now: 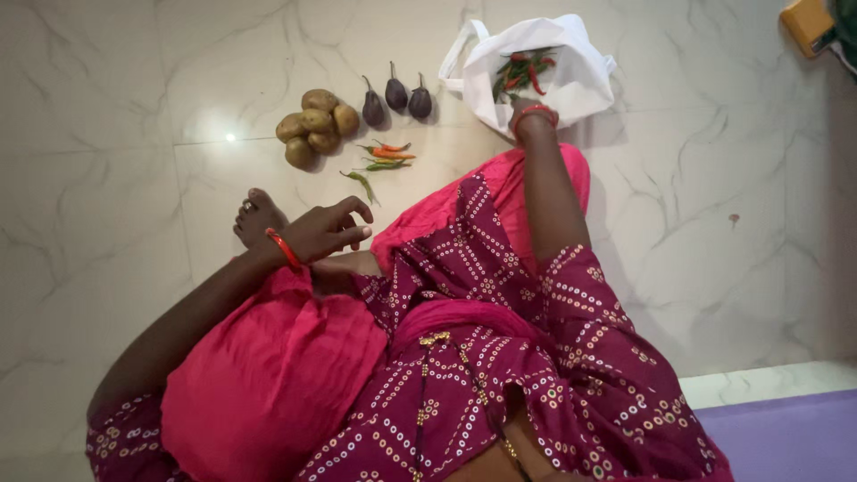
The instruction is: The person sits on the floor and peels potatoes and eggplants by hand. They remove the skin from the vegetables and place the peeled items into a white bag while discarding the peels on the floor.
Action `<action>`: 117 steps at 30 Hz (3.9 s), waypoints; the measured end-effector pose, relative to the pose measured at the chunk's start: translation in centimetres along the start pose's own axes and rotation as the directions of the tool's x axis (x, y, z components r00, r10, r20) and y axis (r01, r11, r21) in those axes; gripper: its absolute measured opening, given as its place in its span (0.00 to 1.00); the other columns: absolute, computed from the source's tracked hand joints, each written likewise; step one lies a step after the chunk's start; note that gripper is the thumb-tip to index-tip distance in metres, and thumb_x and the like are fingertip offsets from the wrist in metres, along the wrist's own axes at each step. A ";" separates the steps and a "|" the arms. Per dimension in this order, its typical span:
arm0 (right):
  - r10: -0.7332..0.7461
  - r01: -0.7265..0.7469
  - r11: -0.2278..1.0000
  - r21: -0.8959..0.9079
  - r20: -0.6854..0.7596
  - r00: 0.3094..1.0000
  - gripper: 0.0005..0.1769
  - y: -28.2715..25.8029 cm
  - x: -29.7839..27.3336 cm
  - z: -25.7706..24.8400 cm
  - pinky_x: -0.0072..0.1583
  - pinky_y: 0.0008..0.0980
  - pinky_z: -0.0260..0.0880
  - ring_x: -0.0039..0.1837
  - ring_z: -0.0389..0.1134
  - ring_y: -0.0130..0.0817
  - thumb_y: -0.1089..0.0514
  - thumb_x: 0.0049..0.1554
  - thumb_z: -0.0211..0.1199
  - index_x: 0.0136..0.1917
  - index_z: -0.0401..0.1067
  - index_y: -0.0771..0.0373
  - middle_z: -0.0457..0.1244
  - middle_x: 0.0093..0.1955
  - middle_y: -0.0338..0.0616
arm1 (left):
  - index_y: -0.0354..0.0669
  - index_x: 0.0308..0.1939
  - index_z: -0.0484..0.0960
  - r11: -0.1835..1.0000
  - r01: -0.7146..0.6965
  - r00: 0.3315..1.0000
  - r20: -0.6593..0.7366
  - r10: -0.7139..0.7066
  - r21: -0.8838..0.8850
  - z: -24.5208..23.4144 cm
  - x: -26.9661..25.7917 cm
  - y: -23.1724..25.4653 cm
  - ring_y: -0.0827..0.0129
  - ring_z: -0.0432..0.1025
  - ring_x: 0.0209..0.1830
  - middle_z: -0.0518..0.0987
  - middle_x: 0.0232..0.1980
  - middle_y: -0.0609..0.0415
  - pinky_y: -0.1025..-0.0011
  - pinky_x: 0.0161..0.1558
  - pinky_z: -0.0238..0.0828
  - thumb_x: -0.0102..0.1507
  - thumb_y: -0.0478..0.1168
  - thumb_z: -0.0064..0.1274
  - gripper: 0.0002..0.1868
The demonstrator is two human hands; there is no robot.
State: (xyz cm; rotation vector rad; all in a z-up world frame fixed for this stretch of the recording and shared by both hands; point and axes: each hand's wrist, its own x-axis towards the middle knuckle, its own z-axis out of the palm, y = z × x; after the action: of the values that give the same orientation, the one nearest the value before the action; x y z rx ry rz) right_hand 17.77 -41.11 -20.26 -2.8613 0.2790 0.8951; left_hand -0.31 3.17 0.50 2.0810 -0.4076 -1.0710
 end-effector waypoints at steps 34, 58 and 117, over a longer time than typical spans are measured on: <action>0.370 -0.213 0.851 0.479 -0.261 0.891 0.19 2.4 0.5 -2.2 0.62 0.48 0.70 0.65 0.70 0.48 0.44 0.60 0.58 0.63 0.75 0.44 0.68 0.64 0.46 | 0.53 0.64 0.68 0.954 -0.006 0.999 0.041 -0.007 0.300 0.1 -0.3 -2.0 0.50 0.80 0.42 0.85 0.41 0.47 0.55 0.46 0.74 0.66 0.59 0.48 0.27; -0.565 -0.238 -0.573 0.784 -0.168 0.808 0.36 -2.8 -7.7 2.6 0.30 0.26 0.63 0.41 0.71 0.38 0.30 0.63 0.58 0.65 0.69 0.64 0.69 0.50 0.49 | 0.53 0.62 0.71 0.949 -0.067 0.998 0.022 0.063 0.309 0.1 1.9 -2.4 0.52 0.80 0.43 0.86 0.42 0.48 0.55 0.47 0.73 0.67 0.58 0.48 0.24; -0.599 -0.222 0.134 0.966 0.257 0.758 0.17 -15.1 -19.2 17.6 0.48 0.27 0.75 0.45 0.72 0.28 0.67 0.58 0.62 0.61 0.76 0.68 0.71 0.47 0.41 | 0.52 0.61 0.61 0.054 -0.539 0.828 -0.518 0.214 -0.840 -2.9 2.0 0.9 0.63 0.76 0.47 0.75 0.56 0.48 0.68 0.38 0.72 0.61 0.38 0.56 0.27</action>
State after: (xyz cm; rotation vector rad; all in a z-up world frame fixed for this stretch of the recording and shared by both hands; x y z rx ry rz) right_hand -4.19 -20.63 -22.57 -1.1538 0.2244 0.9627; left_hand 3.24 2.82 1.12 0.7311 -0.0301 -0.4066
